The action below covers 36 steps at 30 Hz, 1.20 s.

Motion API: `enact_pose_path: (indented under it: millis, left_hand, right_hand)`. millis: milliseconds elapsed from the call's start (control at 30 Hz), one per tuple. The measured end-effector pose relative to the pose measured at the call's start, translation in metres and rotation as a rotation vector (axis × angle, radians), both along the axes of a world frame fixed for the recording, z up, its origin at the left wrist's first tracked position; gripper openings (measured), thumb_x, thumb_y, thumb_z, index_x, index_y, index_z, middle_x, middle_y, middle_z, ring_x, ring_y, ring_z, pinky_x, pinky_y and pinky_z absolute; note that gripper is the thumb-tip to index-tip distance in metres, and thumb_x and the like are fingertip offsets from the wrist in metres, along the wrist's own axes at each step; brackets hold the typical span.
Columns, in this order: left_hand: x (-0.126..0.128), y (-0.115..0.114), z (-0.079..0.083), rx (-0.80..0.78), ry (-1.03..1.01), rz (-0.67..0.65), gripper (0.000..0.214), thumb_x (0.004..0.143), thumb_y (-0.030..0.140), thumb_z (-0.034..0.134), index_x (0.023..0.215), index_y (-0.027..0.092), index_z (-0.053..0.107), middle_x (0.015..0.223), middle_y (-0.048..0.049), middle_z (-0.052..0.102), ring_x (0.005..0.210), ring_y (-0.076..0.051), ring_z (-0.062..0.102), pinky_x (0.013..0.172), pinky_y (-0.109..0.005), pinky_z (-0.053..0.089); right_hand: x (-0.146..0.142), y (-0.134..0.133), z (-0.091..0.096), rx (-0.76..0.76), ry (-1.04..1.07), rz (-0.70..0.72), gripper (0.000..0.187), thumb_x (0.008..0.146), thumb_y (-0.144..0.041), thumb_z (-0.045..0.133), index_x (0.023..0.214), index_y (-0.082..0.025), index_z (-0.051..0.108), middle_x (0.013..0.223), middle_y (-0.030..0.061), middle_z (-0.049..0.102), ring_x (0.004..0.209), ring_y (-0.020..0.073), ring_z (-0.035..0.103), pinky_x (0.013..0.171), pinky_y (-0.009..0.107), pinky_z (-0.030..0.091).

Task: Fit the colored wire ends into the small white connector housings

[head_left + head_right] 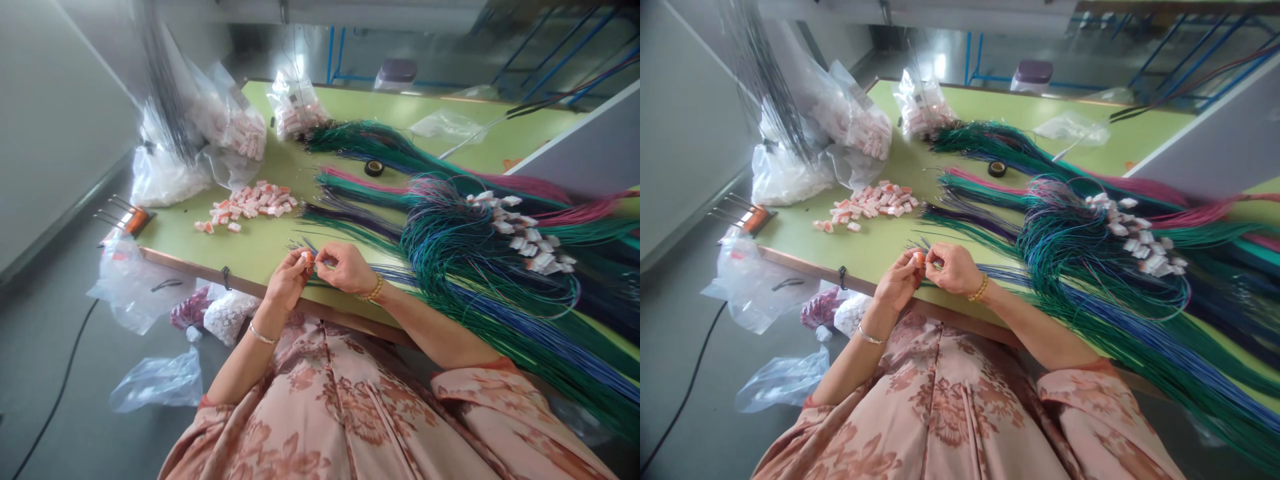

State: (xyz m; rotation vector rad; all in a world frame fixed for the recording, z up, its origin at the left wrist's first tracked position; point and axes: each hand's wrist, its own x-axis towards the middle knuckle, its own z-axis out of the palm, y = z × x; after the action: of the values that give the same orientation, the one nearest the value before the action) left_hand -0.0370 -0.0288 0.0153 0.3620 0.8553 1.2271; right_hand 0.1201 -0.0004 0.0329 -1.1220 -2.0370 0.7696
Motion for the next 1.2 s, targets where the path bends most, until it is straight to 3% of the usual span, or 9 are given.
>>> enact_pose_path:
  millis: [267, 433, 733, 867, 967, 1100, 1200]
  left_hand:
    - [0.008, -0.002, -0.005, 0.023, 0.195, 0.064, 0.03, 0.061, 0.026, 0.084, 0.083, 0.014, 0.067, 0.072, 0.0002, 0.065, 0.062, -0.007, 0.056, 0.062, -0.02, 0.043]
    - [0.003, 0.0, -0.002, 0.045, 0.227, 0.074, 0.032, 0.061, 0.028, 0.084, 0.083, 0.014, 0.067, 0.072, 0.0001, 0.065, 0.061, -0.007, 0.055, 0.062, -0.021, 0.043]
    - [0.006, -0.002, -0.006, 0.016, 0.312, 0.094, 0.035, 0.057, 0.028, 0.086, 0.082, 0.014, 0.067, 0.072, -0.0006, 0.066, 0.064, -0.008, 0.059, 0.064, -0.022, 0.045]
    - [-0.001, 0.001, -0.004, 0.012, 0.276, 0.067, 0.034, 0.059, 0.029, 0.085, 0.083, 0.014, 0.067, 0.07, -0.0006, 0.065, 0.063, -0.008, 0.057, 0.062, -0.022, 0.045]
    - [-0.007, 0.004, -0.003, 0.032, 0.247, 0.067, 0.033, 0.061, 0.028, 0.084, 0.085, 0.013, 0.068, 0.073, -0.0015, 0.065, 0.065, -0.008, 0.057, 0.063, -0.022, 0.045]
    - [-0.01, 0.005, -0.003, 0.036, 0.238, 0.057, 0.032, 0.063, 0.027, 0.083, 0.086, 0.013, 0.067, 0.074, -0.0016, 0.065, 0.066, -0.008, 0.057, 0.065, -0.022, 0.045]
    - [-0.009, 0.004, -0.004, 0.042, 0.225, 0.057, 0.031, 0.064, 0.026, 0.083, 0.086, 0.012, 0.066, 0.073, -0.0012, 0.064, 0.065, -0.007, 0.056, 0.065, -0.022, 0.045]
  right_hand:
    - [-0.004, -0.002, -0.008, 0.101, -0.041, 0.038, 0.011, 0.079, -0.021, 0.054, 0.069, -0.018, 0.057, 0.065, 0.0018, 0.058, 0.058, 0.0113, 0.047, 0.059, 0.023, 0.037]
    - [-0.002, -0.001, -0.009, 0.044, -0.028, 0.083, 0.011, 0.083, -0.021, 0.052, 0.075, -0.018, 0.058, 0.072, 0.0036, 0.064, 0.062, 0.0118, 0.052, 0.061, 0.023, 0.039]
    - [-0.01, -0.007, -0.014, 0.126, -0.248, 0.027, 0.011, 0.081, -0.021, 0.049, 0.076, -0.017, 0.058, 0.073, 0.0067, 0.064, 0.063, 0.0147, 0.051, 0.062, 0.025, 0.036]
    - [-0.002, 0.019, 0.0, -0.02, -0.187, 0.106, 0.015, 0.083, -0.024, 0.052, 0.08, -0.017, 0.064, 0.075, 0.0036, 0.066, 0.063, 0.0128, 0.053, 0.063, 0.023, 0.038]
    - [-0.004, 0.052, 0.006, -0.049, -0.256, -0.014, 0.018, 0.086, -0.023, 0.051, 0.087, -0.016, 0.067, 0.08, 0.004, 0.068, 0.068, 0.0133, 0.056, 0.067, 0.024, 0.039]
    - [-0.024, 0.086, -0.006, -0.077, -0.534, -0.077, 0.014, 0.083, -0.022, 0.055, 0.088, -0.017, 0.068, 0.095, 0.0075, 0.069, 0.08, 0.0175, 0.06, 0.069, 0.026, 0.039]
    - [-0.037, 0.097, -0.021, -0.049, -0.591, -0.084, 0.015, 0.085, -0.022, 0.052, 0.086, -0.017, 0.066, 0.1, 0.0111, 0.067, 0.083, 0.0205, 0.06, 0.068, 0.028, 0.039]
